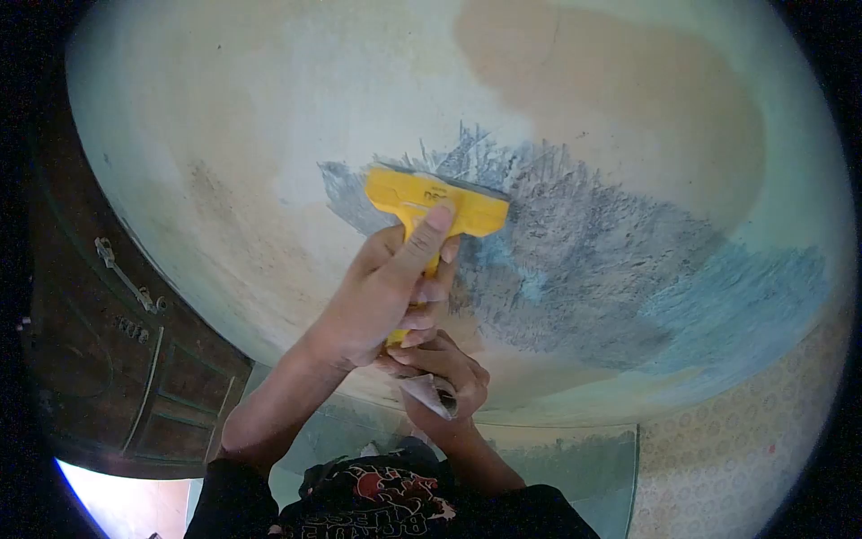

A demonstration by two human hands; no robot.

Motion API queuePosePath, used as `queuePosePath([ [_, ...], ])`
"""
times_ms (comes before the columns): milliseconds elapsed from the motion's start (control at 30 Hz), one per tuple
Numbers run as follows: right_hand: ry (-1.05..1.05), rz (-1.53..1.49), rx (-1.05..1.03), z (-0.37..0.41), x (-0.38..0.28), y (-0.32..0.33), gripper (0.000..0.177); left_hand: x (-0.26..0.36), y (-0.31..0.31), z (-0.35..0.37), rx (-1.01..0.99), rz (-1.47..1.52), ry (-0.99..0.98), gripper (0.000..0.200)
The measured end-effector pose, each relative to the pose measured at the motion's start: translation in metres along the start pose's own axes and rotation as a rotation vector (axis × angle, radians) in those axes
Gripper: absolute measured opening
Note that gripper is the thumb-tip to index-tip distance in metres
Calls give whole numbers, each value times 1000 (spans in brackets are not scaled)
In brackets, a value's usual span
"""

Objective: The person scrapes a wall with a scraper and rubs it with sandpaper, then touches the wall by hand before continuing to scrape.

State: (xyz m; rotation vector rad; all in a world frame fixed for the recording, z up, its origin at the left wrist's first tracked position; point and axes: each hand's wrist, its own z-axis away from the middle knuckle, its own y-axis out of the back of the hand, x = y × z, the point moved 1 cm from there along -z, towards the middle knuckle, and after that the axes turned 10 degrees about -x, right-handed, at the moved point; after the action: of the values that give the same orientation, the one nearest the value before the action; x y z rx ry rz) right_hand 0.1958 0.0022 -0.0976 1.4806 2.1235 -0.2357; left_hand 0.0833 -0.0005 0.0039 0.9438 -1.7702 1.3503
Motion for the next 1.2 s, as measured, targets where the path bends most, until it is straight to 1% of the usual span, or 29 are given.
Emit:
queuePosePath([
  [33, -110, -28, 24, 2, 1, 0, 22, 3, -1, 2, 3, -2, -6, 42],
  [67, -104, -29, 22, -3, 3, -1, 22, 8, -2, 4, -8, 1, 7, 42],
  [133, 75, 34, -9, -10, 2, -1, 23, 8, -1, 5, -27, 13, 36, 42],
  [167, 69, 40, -12, -8, 0, 1, 23, 8, 2, 3, -62, 23, 1, 42],
  [233, -50, -51, -8, -7, -4, 1, 22, 6, 3, 2, -91, 26, -35, 43],
  [300, -27, -33, 0, -1, 1, -1, 22, 2, -1, 3, -25, -23, -2, 44],
  [367, -9, -2, 9, -4, 2, -2, 23, 10, 2, 5, -42, -13, 11, 44],
  [433, 67, 19, -28, -15, -4, -1, 24, 8, 0, 5, -60, 15, 36, 44],
  [500, 20, 18, -26, -5, -3, 3, 24, 6, 0, 4, -51, 23, -7, 44],
  [567, -9, 10, -20, -6, 0, 1, 25, 3, 2, 4, -45, -14, -2, 44],
  [633, 84, 32, -25, -6, 2, -1, 25, 4, 3, 4, -46, -40, 7, 44],
  [667, 79, 38, -26, -7, 1, -1, 25, 8, 3, 6, -62, 11, 28, 44],
  [733, 61, -54, -26, -9, -2, -1, 26, 5, 3, 6, -67, 74, 52, 44],
  [767, 57, -59, -27, -5, -1, -1, 26, 1, 2, 3, -48, 47, 31, 44],
  [833, -41, -37, -34, 0, 3, 2, 24, 5, 3, 3, -30, 8, 0, 44],
  [867, -31, -39, -36, -6, 4, 0, 24, 10, 1, 6, -27, 18, 19, 43],
  [933, 83, 8, -37, -13, -1, -3, 22, 10, 3, 7, -32, 39, 52, 43],
  [1000, 34, 23, -38, -10, -5, 0, 22, 10, 7, 4, -109, 53, -3, 43],
  [1033, -6, 26, -30, -9, -6, -2, 22, 7, 7, 5, -103, 50, -3, 43],
  [1133, -34, -48, -6, -2, 2, -5, 24, 6, 6, 5, -58, 15, -4, 43],
  [1167, -36, -44, -3, -4, 0, -5, 24, 10, 6, 7, -68, 27, 16, 44],
  [1200, 10, -1, -23, -11, -5, -5, 24, 11, 6, 7, -79, 41, 36, 44],
])
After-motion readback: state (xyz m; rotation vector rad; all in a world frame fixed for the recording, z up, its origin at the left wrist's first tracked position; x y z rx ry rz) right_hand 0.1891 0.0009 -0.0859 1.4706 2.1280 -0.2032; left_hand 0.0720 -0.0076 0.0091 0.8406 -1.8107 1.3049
